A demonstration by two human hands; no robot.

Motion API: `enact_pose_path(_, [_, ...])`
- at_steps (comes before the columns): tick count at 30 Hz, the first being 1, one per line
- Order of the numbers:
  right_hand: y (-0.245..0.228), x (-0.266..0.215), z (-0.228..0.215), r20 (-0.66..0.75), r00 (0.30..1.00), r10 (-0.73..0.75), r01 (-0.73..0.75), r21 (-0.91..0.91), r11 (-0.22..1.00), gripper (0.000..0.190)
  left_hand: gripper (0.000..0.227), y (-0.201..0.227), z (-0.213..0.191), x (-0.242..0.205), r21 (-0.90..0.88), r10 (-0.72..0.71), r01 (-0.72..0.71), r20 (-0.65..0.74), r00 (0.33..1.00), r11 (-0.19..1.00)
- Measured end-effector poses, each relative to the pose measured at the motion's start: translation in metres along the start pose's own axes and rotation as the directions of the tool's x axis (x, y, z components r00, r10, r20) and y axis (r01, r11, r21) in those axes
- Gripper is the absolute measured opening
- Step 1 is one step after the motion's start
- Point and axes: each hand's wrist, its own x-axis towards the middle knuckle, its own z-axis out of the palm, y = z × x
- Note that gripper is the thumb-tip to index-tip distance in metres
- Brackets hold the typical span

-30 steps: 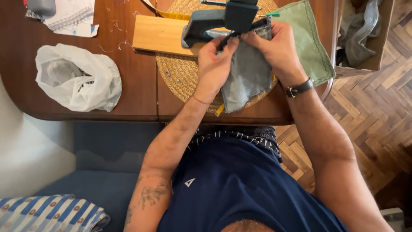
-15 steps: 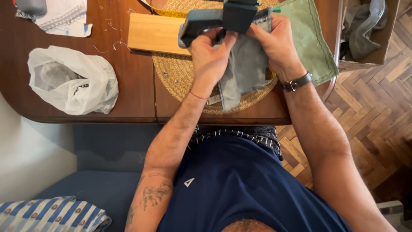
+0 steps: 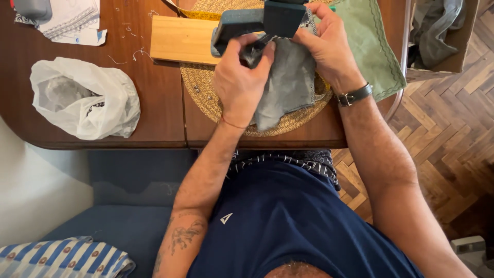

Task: Attaching metal fasteners to a piece of fabric using a manual press tool and measuring tape

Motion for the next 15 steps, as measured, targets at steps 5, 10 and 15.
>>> enact_pose_path(5, [-0.007,-0.006,0.003,0.014,1.0,-0.014,0.014,-0.009,1.0,0.036,0.031,-0.012,0.004,-0.013,0.555,0.484,-0.31,-0.197,0.853,0.772])
enact_pose_path(10, [-0.01,-0.01,0.006,0.018,0.999,-0.032,0.033,-0.018,0.999,0.038,0.023,0.006,0.009,-0.009,0.384,0.527,-0.446,-0.137,0.838,0.808])
enact_pose_path(15, [-0.02,-0.012,0.001,0.046,0.999,0.002,0.005,-0.141,0.99,0.04,0.022,-0.007,0.022,-0.004,0.295,0.515,-0.466,-0.116,0.849,0.834])
